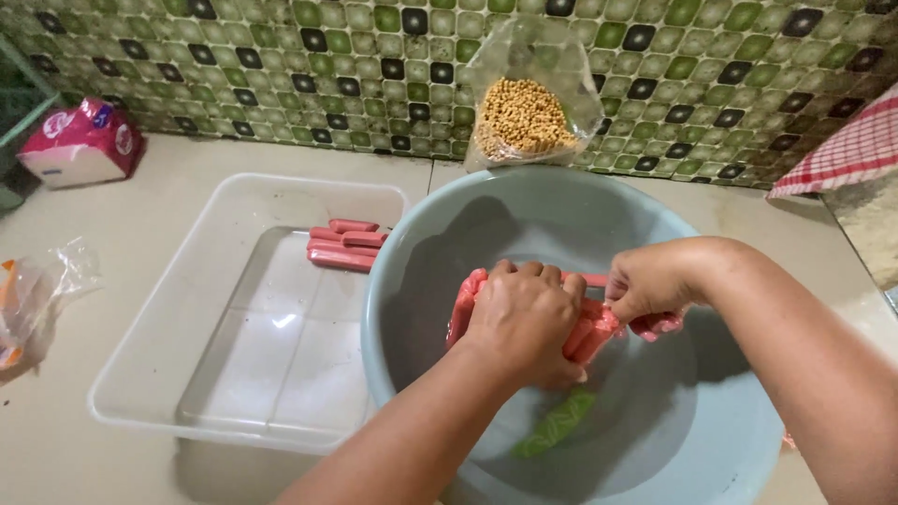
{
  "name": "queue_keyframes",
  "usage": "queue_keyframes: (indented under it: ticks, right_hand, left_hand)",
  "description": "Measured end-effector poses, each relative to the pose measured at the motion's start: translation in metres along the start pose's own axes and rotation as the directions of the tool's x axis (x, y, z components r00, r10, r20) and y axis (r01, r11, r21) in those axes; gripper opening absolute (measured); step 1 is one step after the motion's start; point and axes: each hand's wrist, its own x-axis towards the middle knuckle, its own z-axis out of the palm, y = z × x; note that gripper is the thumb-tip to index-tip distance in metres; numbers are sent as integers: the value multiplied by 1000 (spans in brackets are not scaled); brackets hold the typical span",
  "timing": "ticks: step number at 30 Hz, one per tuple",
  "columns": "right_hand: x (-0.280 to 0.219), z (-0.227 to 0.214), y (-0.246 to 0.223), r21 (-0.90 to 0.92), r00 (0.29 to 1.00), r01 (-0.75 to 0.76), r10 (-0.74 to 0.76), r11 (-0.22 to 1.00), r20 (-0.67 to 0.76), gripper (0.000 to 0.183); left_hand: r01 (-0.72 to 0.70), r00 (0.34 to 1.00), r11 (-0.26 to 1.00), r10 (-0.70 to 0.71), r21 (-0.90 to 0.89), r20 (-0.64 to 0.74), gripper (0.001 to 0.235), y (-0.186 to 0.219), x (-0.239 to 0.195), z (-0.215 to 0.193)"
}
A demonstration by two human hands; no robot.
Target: The person washes a bundle of pink sausages in a basin of water, repeatedly squeezing and separating them by hand. The sausages remain in the basin throughout the clip.
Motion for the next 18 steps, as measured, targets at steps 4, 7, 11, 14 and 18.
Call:
queue_keyframes:
  ticks: [4, 7, 11, 14, 18]
  right_hand:
    - [-3, 4, -2, -11, 999, 14, -14, 1000, -33, 20]
    - [-2, 6, 1, -49, 998, 35, -37, 998, -48, 19]
    - [-1, 10, 5, -89, 992, 75, -83, 993, -91, 20]
    - [-5, 13, 5, -154, 985, 93, -114, 984, -127, 20]
    - [1, 15, 14, -112, 988, 107, -118, 988, -102, 15]
  left_hand:
    - [4, 1000, 1000, -4, -10, -19, 88, -1, -1, 2]
    - [1, 1000, 1000, -1, 0, -16, 88, -2, 1, 4]
    - [5, 1000, 1000, -5, -17, -7, 84, -1, -1, -3]
    - [-8, 1000, 1000, 8, -13, 10, 84, -1, -1, -5]
    - [-17, 1000, 999, 18, -42, 5, 80, 0, -6, -16]
